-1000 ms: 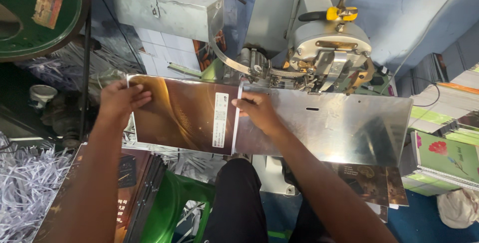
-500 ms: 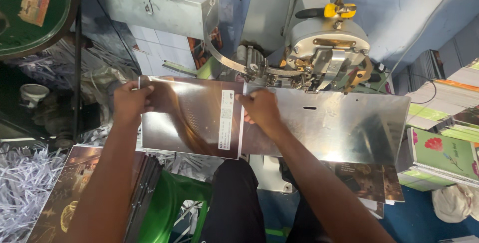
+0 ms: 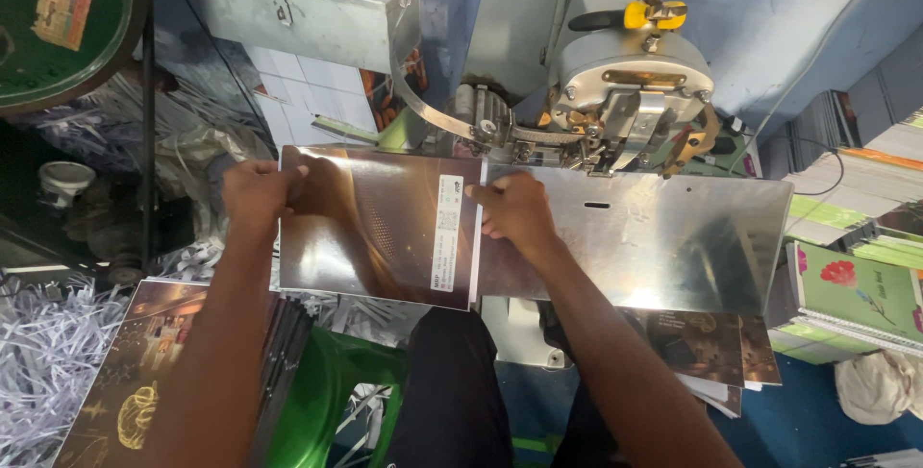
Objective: The person repeatedly picks up brown-covered notebooks, places them on a metal binding machine, and presses the machine to bind the spine. After each binding, the notebook is moved to a growing stack on the right. The process is repeated for several identical notebooks.
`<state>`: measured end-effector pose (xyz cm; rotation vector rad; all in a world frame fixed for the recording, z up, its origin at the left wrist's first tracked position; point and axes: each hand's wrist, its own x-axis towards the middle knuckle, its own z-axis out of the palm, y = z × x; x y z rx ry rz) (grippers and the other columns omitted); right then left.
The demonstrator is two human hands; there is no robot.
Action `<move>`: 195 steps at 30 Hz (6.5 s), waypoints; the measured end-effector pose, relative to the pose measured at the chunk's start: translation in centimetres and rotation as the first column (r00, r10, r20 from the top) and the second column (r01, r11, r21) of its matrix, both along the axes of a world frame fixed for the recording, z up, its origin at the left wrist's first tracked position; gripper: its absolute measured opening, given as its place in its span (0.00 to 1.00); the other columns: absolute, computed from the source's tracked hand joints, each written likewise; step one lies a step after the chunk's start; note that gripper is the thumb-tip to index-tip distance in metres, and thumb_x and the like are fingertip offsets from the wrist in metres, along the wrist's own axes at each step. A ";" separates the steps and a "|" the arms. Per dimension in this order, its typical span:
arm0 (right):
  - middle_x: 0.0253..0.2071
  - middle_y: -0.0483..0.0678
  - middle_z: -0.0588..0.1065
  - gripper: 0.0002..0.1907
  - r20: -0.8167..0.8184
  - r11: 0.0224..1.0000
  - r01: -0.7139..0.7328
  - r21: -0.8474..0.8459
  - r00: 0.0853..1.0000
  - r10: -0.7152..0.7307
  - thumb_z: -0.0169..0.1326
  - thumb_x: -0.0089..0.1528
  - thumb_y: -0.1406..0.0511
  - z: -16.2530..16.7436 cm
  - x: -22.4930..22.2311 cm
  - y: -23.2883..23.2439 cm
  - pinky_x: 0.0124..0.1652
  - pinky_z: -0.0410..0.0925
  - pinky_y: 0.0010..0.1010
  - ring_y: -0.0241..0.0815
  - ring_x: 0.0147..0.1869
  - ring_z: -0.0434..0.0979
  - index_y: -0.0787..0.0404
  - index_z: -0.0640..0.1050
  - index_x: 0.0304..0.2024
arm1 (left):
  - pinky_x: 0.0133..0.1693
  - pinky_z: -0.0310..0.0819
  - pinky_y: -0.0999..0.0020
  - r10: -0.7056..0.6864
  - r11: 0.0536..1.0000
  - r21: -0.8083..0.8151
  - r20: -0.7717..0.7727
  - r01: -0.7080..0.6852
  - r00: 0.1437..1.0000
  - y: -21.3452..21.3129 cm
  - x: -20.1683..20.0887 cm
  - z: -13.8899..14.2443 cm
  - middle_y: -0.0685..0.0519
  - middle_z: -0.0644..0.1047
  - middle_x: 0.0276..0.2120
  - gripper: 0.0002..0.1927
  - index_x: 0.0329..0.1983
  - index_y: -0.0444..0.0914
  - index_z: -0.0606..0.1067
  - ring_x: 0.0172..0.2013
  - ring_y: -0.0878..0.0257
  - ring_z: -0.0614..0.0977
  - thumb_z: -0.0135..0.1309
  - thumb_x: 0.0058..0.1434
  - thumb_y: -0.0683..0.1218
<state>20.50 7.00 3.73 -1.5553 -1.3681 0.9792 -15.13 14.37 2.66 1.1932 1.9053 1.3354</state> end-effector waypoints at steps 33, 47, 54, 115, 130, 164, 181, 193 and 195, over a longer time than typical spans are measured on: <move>0.20 0.52 0.79 0.17 0.110 0.987 0.159 -0.031 0.982 -0.155 0.63 0.59 0.57 1.2 8.1 -3.1 0.23 0.72 0.29 0.38 0.21 0.80 0.67 0.84 0.33 | 0.42 0.78 0.62 -0.094 0.989 -0.138 -0.268 0.058 0.959 -1.7 9.1 0.4 0.49 0.84 0.34 0.25 0.37 0.39 0.80 0.35 0.55 0.85 0.71 0.44 0.59; 0.20 0.52 0.79 0.17 0.239 0.963 0.266 -0.051 0.939 -0.247 0.63 0.60 0.56 1.5 12.8 -4.8 0.28 0.72 0.30 0.39 0.23 0.80 0.65 0.85 0.32 | 0.48 0.77 0.56 -0.142 0.982 -0.163 -0.303 0.096 0.942 -4.6 15.7 2.9 0.47 0.84 0.35 0.22 0.37 0.40 0.80 0.40 0.49 0.85 0.63 0.55 0.63; 0.24 0.47 0.82 0.18 0.464 0.954 0.299 -0.003 0.846 -0.264 0.61 0.58 0.49 2.2 14.0 -5.9 0.37 0.73 0.35 0.41 0.27 0.84 0.54 0.87 0.36 | 0.46 0.77 0.53 -0.152 0.982 -0.156 -0.300 0.108 0.942 -5.7 17.9 3.1 0.47 0.83 0.35 0.22 0.39 0.41 0.78 0.41 0.47 0.85 0.65 0.52 0.61; 0.59 0.53 0.73 0.28 0.662 0.838 -0.154 0.523 0.692 -0.286 0.63 0.57 0.52 -1.8 22.1 -5.9 0.71 0.44 0.57 0.51 0.69 0.68 0.49 0.79 0.60 | 0.37 0.75 0.52 -0.188 0.868 0.237 -0.656 0.436 0.731 -8.2 21.6 -1.1 0.49 0.78 0.36 0.15 0.52 0.47 0.80 0.36 0.50 0.81 0.56 0.62 0.44; 0.62 0.55 0.74 0.28 0.641 0.830 -0.134 0.541 0.704 -0.304 0.63 0.57 0.53 -2.1 25.6 -6.5 0.74 0.41 0.59 0.54 0.70 0.69 0.49 0.80 0.59 | 0.37 0.73 0.51 -0.213 0.855 0.221 -0.674 0.468 0.707 -7.7 24.7 -2.1 0.47 0.77 0.36 0.15 0.50 0.47 0.80 0.35 0.48 0.81 0.59 0.59 0.44; 0.65 0.53 0.72 0.26 0.617 0.831 -0.068 0.553 0.704 -0.353 0.64 0.57 0.55 -2.6 26.8 -6.8 0.73 0.42 0.66 0.56 0.73 0.67 0.51 0.79 0.56 | 0.36 0.77 0.48 -0.281 0.873 0.147 -0.629 0.465 0.725 -9.1 26.5 -1.4 0.42 0.78 0.35 0.18 0.56 0.52 0.80 0.31 0.42 0.82 0.57 0.62 0.46; 0.58 0.60 0.70 0.24 0.747 0.811 -0.211 0.546 0.560 -0.358 0.54 0.61 0.53 -2.0 20.6 -5.1 0.74 0.42 0.67 0.60 0.70 0.66 0.62 0.77 0.53 | 0.39 0.77 0.47 -0.323 0.866 0.109 -0.622 0.488 0.713 -9.3 27.9 -1.5 0.43 0.77 0.38 0.20 0.58 0.55 0.78 0.35 0.41 0.82 0.53 0.63 0.46; 0.53 0.60 0.74 0.23 0.699 0.779 -0.278 0.563 0.663 -0.269 0.53 0.64 0.55 0.7 16.3 -5.0 0.64 0.57 0.54 0.64 0.60 0.69 0.63 0.77 0.55 | 0.40 0.77 0.48 -0.339 0.842 0.142 -0.611 0.520 0.715 -9.8 29.3 -1.8 0.42 0.76 0.41 0.21 0.58 0.53 0.78 0.38 0.41 0.82 0.53 0.62 0.43; 0.53 0.60 0.74 0.24 0.692 0.753 -0.261 0.604 0.641 -0.332 0.54 0.63 0.54 0.7 16.0 -4.8 0.64 0.57 0.54 0.66 0.60 0.68 0.63 0.78 0.54 | 0.39 0.77 0.48 -0.360 0.841 0.124 -0.599 0.527 0.715 -9.8 29.8 -1.8 0.41 0.76 0.42 0.22 0.60 0.54 0.78 0.38 0.40 0.81 0.53 0.62 0.44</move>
